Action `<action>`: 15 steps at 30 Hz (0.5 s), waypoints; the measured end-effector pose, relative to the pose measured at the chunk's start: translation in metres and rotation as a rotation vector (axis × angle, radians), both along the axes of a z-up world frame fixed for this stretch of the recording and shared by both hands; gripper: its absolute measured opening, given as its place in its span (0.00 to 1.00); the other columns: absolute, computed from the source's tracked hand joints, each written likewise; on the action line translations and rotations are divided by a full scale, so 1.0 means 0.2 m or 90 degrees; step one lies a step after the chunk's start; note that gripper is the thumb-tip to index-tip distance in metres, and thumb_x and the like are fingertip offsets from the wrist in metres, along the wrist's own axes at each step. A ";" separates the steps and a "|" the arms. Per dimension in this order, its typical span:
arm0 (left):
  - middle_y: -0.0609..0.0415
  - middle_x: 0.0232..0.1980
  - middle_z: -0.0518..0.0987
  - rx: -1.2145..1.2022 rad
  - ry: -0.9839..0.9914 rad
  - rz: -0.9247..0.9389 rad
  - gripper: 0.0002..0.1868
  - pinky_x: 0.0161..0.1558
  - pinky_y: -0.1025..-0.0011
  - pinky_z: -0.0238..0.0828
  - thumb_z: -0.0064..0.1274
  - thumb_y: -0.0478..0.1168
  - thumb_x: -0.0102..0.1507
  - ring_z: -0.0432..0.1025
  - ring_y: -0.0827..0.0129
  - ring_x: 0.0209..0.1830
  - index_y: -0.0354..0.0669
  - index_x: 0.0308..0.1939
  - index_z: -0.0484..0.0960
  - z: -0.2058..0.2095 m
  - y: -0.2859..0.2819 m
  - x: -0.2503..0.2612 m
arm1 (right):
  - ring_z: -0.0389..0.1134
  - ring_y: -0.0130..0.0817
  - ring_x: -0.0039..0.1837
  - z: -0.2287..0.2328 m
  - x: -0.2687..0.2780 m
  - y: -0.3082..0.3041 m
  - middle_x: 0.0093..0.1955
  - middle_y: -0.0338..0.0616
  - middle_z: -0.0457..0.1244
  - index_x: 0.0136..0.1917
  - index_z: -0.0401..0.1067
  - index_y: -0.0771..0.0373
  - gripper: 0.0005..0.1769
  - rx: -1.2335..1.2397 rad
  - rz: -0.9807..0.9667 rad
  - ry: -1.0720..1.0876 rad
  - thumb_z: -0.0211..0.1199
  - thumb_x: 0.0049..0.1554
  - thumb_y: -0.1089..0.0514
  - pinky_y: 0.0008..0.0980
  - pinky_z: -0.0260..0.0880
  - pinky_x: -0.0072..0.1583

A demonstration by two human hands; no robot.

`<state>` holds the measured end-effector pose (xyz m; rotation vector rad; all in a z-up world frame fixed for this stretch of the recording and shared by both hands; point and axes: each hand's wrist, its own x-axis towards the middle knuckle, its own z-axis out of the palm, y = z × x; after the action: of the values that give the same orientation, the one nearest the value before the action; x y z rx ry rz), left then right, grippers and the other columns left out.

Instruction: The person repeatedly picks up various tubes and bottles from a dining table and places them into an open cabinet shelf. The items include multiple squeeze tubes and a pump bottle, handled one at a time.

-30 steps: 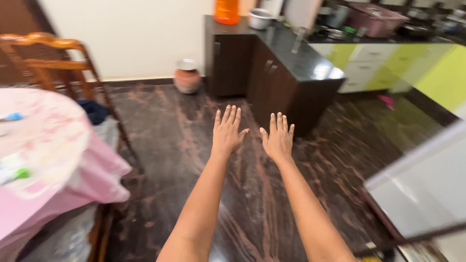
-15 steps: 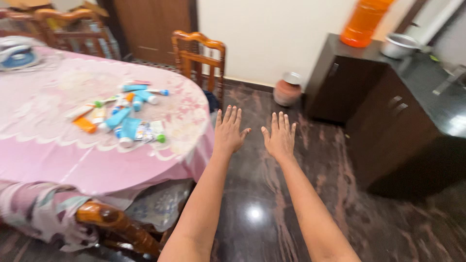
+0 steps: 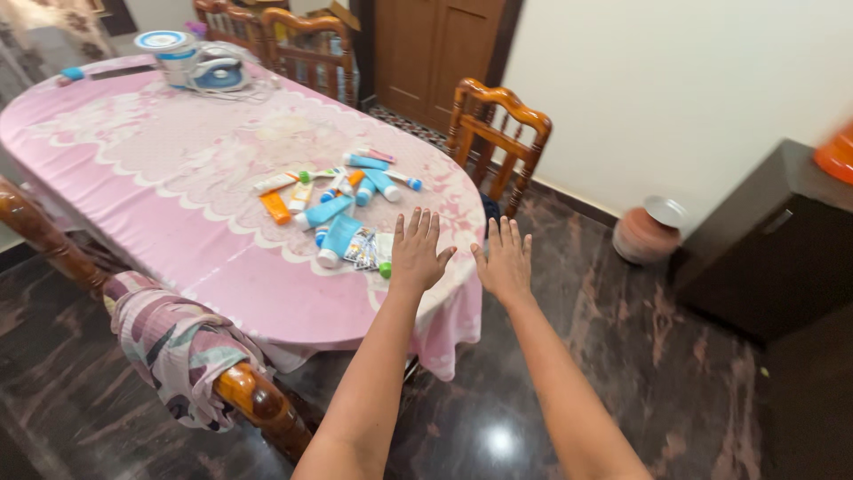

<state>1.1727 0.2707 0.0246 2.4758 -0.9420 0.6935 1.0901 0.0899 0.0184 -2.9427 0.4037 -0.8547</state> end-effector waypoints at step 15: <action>0.44 0.77 0.63 0.027 0.092 0.157 0.43 0.77 0.49 0.29 0.46 0.63 0.64 0.48 0.56 0.80 0.38 0.74 0.62 -0.26 0.21 0.59 | 0.44 0.50 0.83 -0.29 0.84 0.04 0.81 0.55 0.50 0.79 0.56 0.62 0.40 0.019 0.137 0.068 0.52 0.63 0.37 0.59 0.38 0.78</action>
<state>1.2914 0.3121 -0.0282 2.6668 -0.6111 0.5646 1.2572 0.0981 -0.0394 -2.9421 0.0999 -0.6628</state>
